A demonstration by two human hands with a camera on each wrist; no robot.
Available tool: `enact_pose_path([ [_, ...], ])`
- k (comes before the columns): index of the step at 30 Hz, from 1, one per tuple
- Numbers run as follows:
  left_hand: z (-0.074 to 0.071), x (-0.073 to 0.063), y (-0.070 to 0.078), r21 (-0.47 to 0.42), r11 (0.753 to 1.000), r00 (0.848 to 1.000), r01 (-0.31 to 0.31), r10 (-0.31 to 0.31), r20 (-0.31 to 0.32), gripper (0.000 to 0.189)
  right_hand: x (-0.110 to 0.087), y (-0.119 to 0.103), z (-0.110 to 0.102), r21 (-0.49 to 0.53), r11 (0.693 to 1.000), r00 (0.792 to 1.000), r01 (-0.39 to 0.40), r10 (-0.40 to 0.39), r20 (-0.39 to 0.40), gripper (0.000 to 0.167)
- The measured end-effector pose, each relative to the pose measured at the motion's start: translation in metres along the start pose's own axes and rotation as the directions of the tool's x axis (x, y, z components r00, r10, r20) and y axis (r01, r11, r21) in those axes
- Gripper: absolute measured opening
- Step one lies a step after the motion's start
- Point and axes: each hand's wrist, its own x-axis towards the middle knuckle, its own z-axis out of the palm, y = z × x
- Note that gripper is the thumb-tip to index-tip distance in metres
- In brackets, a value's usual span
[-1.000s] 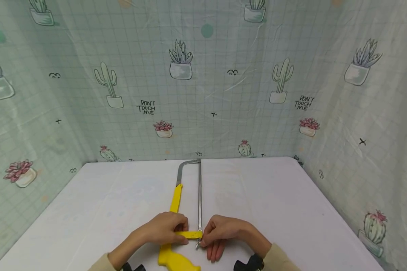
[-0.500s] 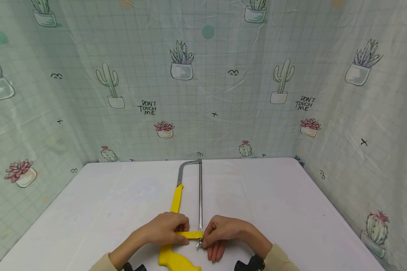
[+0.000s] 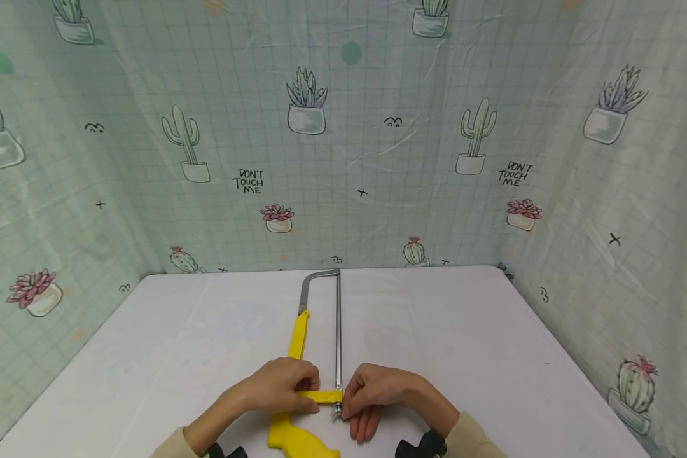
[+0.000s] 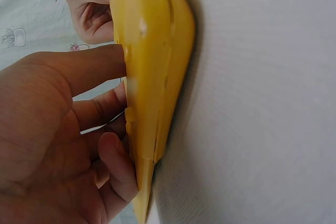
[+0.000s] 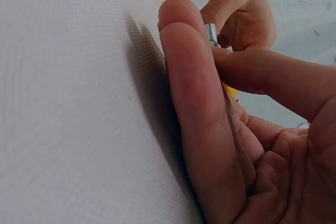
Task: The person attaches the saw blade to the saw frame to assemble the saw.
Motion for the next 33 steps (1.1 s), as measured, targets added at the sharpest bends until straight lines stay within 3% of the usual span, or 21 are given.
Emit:
enact_pose_path([
  [33, -0.0028, -0.0014, 0.0027, -0.008, 1.000, 1.000, 0.007, -0.007, 0.009, 0.020, 0.0022, -0.0005, 0.0001, -0.002, 1.000, 1.000, -0.023, 0.023, -0.011, 0.011],
])
